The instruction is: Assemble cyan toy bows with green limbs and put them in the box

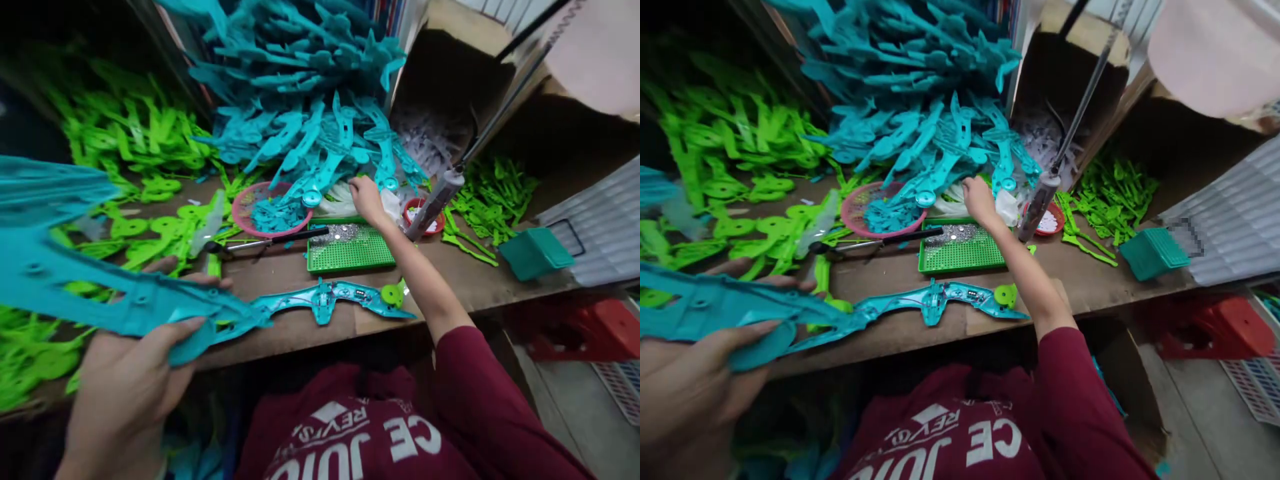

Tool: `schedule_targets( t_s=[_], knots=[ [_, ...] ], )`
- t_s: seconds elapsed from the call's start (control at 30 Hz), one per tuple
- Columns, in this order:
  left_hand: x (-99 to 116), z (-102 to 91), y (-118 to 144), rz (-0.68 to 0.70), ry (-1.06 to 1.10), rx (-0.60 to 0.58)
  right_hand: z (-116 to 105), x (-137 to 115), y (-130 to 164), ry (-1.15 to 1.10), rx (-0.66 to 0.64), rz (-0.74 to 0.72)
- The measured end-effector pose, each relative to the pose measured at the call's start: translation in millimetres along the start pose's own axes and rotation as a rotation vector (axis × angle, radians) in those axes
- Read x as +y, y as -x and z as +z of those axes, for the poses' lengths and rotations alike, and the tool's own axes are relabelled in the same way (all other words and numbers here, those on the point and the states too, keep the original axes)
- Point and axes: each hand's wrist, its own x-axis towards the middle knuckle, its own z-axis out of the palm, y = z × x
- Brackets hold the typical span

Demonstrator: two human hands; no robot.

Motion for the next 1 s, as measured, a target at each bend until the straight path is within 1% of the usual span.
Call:
schedule_targets(
  t_s=[0.03,0.1,0.13,0.17,0.2,0.27,0.3,0.37,0.4,0.47,0.6,0.73,0.8,0.9,0.97,1.0],
  knots=[
    [0,8.5,3,-0.025,0.061,0.001,-5,-5,10,-0.051,0.025,-0.016],
    [-2,26.2,9,-0.059,0.207,-0.051,-17,-23,47,-0.244,0.099,-0.103],
    [-4,34.6,11,-0.074,0.270,-0.104,-22,-34,73,-0.395,0.154,-0.184],
    [-7,42.3,12,-0.097,0.324,-0.158,-26,-43,101,-0.519,0.176,-0.299],
    [-11,48.9,13,-0.124,0.364,-0.207,-28,-51,131,-0.607,0.184,-0.416],
    [-19,58.4,12,-0.167,0.411,-0.284,-29,-62,184,-0.686,0.157,-0.630],
    [-22,61.5,11,-0.177,0.421,-0.314,-27,-64,205,-0.704,0.147,-0.648],
    [-27,65.6,11,-0.179,0.432,-0.364,-22,-66,232,-0.711,0.176,-0.663],
    [-29,67.1,11,-0.181,0.437,-0.382,-18,-65,239,-0.701,0.196,-0.661],
    [-30,69.3,12,-0.194,0.438,-0.397,-12,-63,243,-0.671,0.214,-0.679],
    [-29,71.8,16,-0.233,0.403,-0.387,-5,-58,239,-0.630,0.158,-0.706],
    [-29,75.7,22,-0.229,0.379,-0.355,-2,-56,241,-0.648,0.148,-0.707],
    [-31,80.3,25,-0.206,0.374,-0.316,0,-56,244,-0.670,0.119,-0.701],
    [-39,85.6,30,-0.136,0.384,-0.209,4,-58,246,-0.731,0.086,-0.610],
    [-43,82.3,31,-0.064,0.402,-0.113,7,-60,240,-0.777,0.066,-0.542],
    [-44,78.0,30,-0.031,0.413,-0.072,8,-61,233,-0.803,0.031,-0.535]
  ],
)
